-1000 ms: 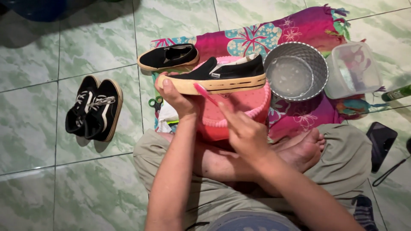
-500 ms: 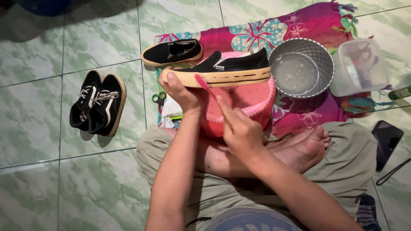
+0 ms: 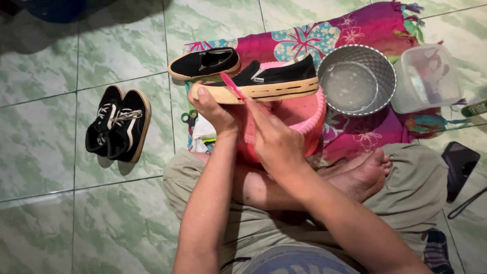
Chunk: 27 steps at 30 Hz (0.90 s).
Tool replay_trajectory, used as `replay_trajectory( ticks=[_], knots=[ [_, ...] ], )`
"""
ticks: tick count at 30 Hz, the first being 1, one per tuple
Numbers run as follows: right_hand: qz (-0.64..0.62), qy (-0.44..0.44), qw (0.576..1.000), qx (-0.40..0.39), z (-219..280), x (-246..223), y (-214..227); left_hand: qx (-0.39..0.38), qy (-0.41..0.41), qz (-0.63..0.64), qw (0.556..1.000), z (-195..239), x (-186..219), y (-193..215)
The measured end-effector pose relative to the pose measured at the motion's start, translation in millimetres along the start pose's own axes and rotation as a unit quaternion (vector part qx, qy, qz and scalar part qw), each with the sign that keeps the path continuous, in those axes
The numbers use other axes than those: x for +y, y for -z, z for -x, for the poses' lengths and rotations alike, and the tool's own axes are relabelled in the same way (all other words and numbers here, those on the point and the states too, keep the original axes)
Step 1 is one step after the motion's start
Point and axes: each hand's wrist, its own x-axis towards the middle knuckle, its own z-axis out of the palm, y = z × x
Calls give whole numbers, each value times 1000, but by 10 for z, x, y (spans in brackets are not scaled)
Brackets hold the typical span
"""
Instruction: The person scrubs the rubber sole and side of a black slip-on shoe using a pink toothbrush and water from a metal bowl. They repeatedly dip the brush into the water and scrub the shoe's surface while holding it over a pink plastic stool.
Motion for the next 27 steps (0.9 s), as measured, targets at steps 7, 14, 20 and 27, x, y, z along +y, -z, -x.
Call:
replay_trajectory(
  ticks=[7,14,20,27],
  knots=[
    [65,29,997,-15,243,169,132,3,8,0,1000,27,128,-120],
    [27,5,1000,-15,537,465,214,2,-1,17,1000,-26,57,-57],
    [-18,15,999,29,439,260,-54,11,16,11,1000,65,209,-226],
    [-3,6,1000,24,534,654,140,7,10,-16,1000,28,187,-138]
  ],
)
